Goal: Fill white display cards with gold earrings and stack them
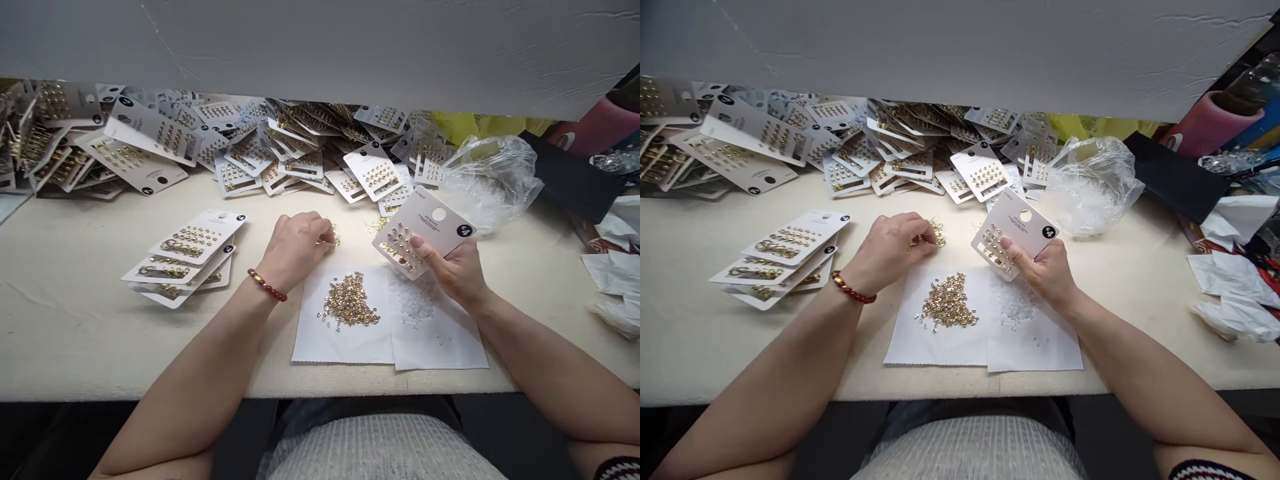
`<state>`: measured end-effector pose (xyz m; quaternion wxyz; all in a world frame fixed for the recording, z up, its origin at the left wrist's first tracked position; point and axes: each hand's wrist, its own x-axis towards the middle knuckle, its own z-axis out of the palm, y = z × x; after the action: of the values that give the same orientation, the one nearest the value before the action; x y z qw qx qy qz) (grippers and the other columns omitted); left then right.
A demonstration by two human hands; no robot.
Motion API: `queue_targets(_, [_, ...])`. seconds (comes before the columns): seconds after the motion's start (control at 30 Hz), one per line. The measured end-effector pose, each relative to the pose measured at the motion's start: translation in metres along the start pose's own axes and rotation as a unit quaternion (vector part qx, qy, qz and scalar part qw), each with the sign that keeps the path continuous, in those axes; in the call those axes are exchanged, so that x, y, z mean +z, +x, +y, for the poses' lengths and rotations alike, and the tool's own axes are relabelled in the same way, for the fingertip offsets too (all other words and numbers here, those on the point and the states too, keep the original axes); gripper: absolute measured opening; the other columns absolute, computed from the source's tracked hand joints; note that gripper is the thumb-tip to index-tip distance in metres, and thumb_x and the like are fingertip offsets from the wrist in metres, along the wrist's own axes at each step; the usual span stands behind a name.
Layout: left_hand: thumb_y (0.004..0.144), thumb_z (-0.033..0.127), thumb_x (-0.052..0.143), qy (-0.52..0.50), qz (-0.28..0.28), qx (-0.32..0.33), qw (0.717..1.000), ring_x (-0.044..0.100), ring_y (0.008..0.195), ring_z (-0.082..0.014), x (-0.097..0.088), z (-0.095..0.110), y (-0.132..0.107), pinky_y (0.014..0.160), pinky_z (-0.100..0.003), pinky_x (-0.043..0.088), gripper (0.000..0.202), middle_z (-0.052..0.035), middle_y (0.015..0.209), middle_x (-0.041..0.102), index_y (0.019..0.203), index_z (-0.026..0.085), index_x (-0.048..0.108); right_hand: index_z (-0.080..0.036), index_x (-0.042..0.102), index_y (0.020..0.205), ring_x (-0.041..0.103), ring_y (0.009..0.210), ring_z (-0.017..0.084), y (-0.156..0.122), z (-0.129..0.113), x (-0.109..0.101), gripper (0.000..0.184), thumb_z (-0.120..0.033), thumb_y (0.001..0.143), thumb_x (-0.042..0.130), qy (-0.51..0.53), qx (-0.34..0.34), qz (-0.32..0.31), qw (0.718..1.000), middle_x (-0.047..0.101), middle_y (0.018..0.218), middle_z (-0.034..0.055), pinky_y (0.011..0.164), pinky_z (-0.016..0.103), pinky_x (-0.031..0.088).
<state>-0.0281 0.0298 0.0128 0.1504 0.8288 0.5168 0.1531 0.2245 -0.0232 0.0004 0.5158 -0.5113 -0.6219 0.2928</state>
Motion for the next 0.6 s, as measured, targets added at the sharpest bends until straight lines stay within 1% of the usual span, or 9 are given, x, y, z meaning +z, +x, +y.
queue_targets(0.1, [0.081,0.018,0.062,-0.027,0.023,-0.024,0.999,0.060,0.074,-0.0196,0.000,0.000,-0.002,0.070,-0.033,0.043,0.009,-0.0039,0.082,0.069,0.073,0.020,0.062,-0.018,0.072,0.085,0.074,0.078,0.022,0.000,0.000,0.001,0.029,-0.047,0.085,0.070,0.014,0.011,-0.004,1.000,0.077,0.084,0.0072,0.068,0.034,0.063])
queue_targets(0.17, [0.081,0.019,0.062,-0.006,0.028,-0.037,0.999,0.058,0.068,-0.0194,-0.002,0.001,-0.004,0.067,-0.033,0.041,0.013,-0.0025,0.075,0.068,0.068,0.021,0.060,-0.018,0.072,0.086,0.074,0.078,0.022,0.001,0.000,0.002,0.029,-0.047,0.085,0.070,0.023,0.020,-0.015,0.999,0.077,0.085,0.0073,0.068,0.033,0.063])
queue_targets(0.23, [0.082,0.019,0.062,0.012,0.047,-0.031,0.998,0.057,0.065,-0.0198,-0.003,0.002,-0.006,0.067,-0.034,0.040,0.015,-0.0016,0.071,0.067,0.067,0.022,0.059,-0.019,0.071,0.087,0.074,0.078,0.021,0.001,0.001,0.002,0.028,-0.047,0.084,0.071,0.027,0.026,-0.023,0.999,0.077,0.086,0.0071,0.067,0.033,0.063])
queue_targets(0.3, [0.084,0.018,0.059,0.026,0.082,-0.022,0.996,0.056,0.064,-0.0202,-0.005,0.005,-0.009,0.068,-0.034,0.040,0.013,-0.0018,0.071,0.066,0.071,0.023,0.060,-0.019,0.071,0.087,0.073,0.078,0.021,0.001,0.002,0.002,0.028,-0.047,0.083,0.071,0.029,0.030,-0.026,0.999,0.077,0.086,0.0068,0.067,0.033,0.063])
queue_targets(0.37, [0.086,0.016,0.055,0.054,0.095,-0.027,0.994,0.053,0.060,-0.0202,-0.006,0.008,-0.012,0.067,-0.034,0.039,0.011,-0.0026,0.066,0.064,0.079,0.021,0.063,-0.019,0.071,0.087,0.073,0.079,0.021,0.001,0.003,0.003,0.027,-0.046,0.083,0.071,0.031,0.032,-0.023,0.999,0.077,0.087,0.0069,0.068,0.034,0.064])
queue_targets(0.43, [0.087,0.015,0.051,0.091,0.072,-0.030,0.993,0.051,0.057,-0.0201,-0.006,0.009,-0.014,0.062,-0.033,0.038,0.014,-0.0041,0.064,0.062,0.087,0.019,0.064,-0.018,0.072,0.089,0.074,0.083,0.021,0.001,0.004,0.003,0.026,-0.044,0.084,0.071,0.033,0.029,-0.016,0.999,0.078,0.090,0.0073,0.072,0.034,0.064])
queue_targets(0.47, [0.088,0.016,0.050,0.106,0.054,-0.027,0.993,0.052,0.058,-0.0201,-0.006,0.010,-0.015,0.060,-0.033,0.037,0.016,-0.0054,0.067,0.063,0.088,0.018,0.065,-0.018,0.072,0.090,0.074,0.084,0.021,0.001,0.004,0.003,0.025,-0.042,0.084,0.072,0.033,0.028,-0.011,0.999,0.078,0.091,0.0075,0.074,0.034,0.064])
queue_targets(0.53, [0.091,0.019,0.047,0.132,0.026,-0.023,0.991,0.055,0.062,-0.0202,-0.006,0.009,-0.015,0.056,-0.031,0.037,0.020,-0.0078,0.075,0.066,0.085,0.018,0.066,-0.018,0.072,0.092,0.074,0.086,0.021,0.001,0.003,0.003,0.024,-0.041,0.084,0.072,0.033,0.026,-0.005,0.999,0.078,0.093,0.0079,0.075,0.035,0.064])
queue_targets(0.6, [0.092,0.022,0.045,0.140,0.012,-0.039,0.989,0.060,0.068,-0.0206,-0.006,0.010,-0.013,0.057,-0.031,0.041,0.024,-0.0086,0.082,0.069,0.080,0.018,0.065,-0.017,0.072,0.092,0.075,0.086,0.022,0.000,0.002,0.003,0.025,-0.041,0.083,0.072,0.029,0.027,-0.007,0.999,0.078,0.093,0.0083,0.075,0.036,0.065])
